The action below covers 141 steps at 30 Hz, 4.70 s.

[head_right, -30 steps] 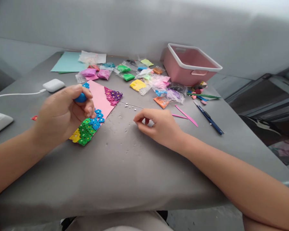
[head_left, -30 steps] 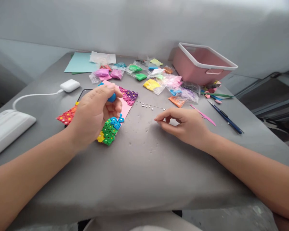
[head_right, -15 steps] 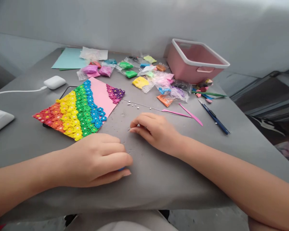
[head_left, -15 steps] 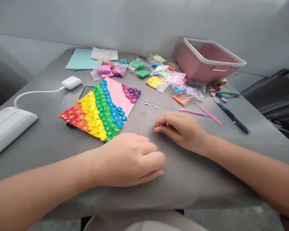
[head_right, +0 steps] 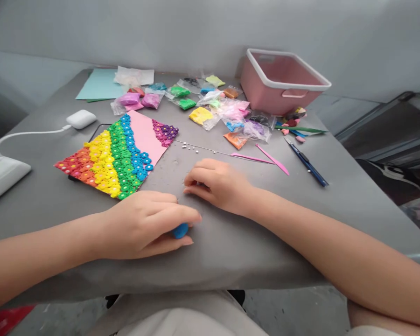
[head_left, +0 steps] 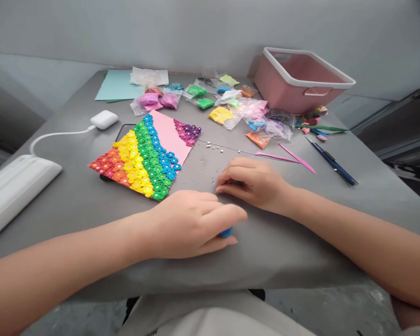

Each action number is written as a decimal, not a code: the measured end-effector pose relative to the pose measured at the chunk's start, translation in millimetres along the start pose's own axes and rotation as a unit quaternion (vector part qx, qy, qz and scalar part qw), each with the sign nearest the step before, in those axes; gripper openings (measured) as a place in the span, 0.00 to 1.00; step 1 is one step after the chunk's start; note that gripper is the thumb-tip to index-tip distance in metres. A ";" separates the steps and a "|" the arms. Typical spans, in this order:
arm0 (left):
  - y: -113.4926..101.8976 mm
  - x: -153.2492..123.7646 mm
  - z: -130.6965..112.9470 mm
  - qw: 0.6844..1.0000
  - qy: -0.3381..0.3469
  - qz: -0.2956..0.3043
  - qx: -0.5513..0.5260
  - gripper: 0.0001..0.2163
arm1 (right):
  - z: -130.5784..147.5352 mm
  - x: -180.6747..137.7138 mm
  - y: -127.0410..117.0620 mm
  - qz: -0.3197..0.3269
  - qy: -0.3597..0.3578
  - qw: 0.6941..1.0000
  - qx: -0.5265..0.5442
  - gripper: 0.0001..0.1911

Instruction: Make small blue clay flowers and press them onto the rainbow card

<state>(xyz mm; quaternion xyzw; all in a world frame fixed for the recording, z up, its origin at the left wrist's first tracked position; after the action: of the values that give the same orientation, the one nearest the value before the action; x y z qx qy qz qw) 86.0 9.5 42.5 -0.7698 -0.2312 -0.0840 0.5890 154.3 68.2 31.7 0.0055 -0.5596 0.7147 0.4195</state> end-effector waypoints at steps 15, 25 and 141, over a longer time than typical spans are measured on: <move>-31.6 -17.7 115.5 0.874 -0.355 -0.214 -0.253 0.17 | 8.6 -2.2 11.1 0.076 -0.019 0.993 0.086 0.06; -19.1 -31.4 102.8 0.819 -0.407 -0.208 -0.347 0.13 | -4.0 2.4 -9.4 0.035 0.057 0.986 0.151 0.04; -11.1 -39.0 102.6 0.749 -0.414 -0.286 -0.431 0.15 | -1.9 -5.8 0.9 0.090 -0.007 0.995 0.041 0.09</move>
<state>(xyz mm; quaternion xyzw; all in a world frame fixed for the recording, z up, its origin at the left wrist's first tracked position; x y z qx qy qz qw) 32.0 98.7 6.6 -0.7993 -0.6008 -0.0120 -0.0108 158.4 66.3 27.5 -0.0224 -0.5306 0.7720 0.3493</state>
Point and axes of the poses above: each hand's wrist, its own x-axis towards the middle knuckle, its own y-axis out of the palm, z = x × y, the point moved 10 cm from there along x, towards the middle knuckle, and after that the axes turned 5 degrees about y, right-handed, at the moved point
